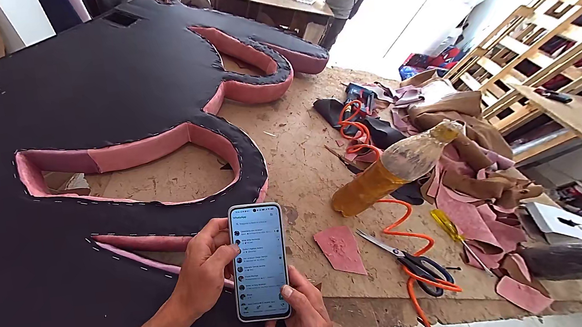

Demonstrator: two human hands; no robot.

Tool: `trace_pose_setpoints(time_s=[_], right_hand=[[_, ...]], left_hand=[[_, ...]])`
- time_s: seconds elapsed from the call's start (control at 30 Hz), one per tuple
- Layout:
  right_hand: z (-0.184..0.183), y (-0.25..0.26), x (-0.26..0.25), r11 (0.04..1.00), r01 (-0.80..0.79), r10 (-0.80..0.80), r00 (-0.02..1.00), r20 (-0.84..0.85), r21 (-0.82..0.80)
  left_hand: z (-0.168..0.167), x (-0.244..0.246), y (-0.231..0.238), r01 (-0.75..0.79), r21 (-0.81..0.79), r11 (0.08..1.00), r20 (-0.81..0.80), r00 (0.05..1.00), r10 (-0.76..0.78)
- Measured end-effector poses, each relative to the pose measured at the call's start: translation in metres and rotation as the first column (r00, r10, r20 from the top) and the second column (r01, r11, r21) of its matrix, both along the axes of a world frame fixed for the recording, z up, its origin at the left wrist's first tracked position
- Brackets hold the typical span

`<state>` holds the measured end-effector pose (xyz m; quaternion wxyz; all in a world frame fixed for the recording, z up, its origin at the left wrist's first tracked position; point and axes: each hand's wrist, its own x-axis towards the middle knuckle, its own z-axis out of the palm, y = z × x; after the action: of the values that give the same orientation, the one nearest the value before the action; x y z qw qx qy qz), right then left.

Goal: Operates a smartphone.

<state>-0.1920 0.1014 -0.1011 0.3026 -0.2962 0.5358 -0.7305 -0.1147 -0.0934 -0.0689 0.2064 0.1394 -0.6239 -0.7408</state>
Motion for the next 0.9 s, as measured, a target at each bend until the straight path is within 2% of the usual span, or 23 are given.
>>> trace_pose_setpoints(time_s=[0.27,0.47,0.67,0.9], right_hand=[[-0.0006,0.0000,0.0005,1.000,-0.003,0.003,0.999,-0.051,0.011],[-0.0003,0.0006,-0.0008,1.000,-0.008,0.008,1.000,-0.020,0.002],[0.0003,0.0002,-0.0011,1.000,-0.006,0.006,0.999,-0.032,0.022],[0.0011,0.0002,-0.0008,1.000,0.000,0.002,0.999,-0.045,0.031]], left_hand=[[0.0018,0.0003,-0.0016,-0.025,0.010,1.000,0.011,1.000,0.025],[0.0040,-0.0009,-0.0003,0.051,0.051,0.997,0.067,0.996,-0.054],[-0.0003,-0.0032,0.0037,0.018,-0.072,0.997,0.115,0.993,-0.010],[0.0013,-0.0019,0.0028,0.021,-0.057,0.998,0.106,0.994,-0.015]])
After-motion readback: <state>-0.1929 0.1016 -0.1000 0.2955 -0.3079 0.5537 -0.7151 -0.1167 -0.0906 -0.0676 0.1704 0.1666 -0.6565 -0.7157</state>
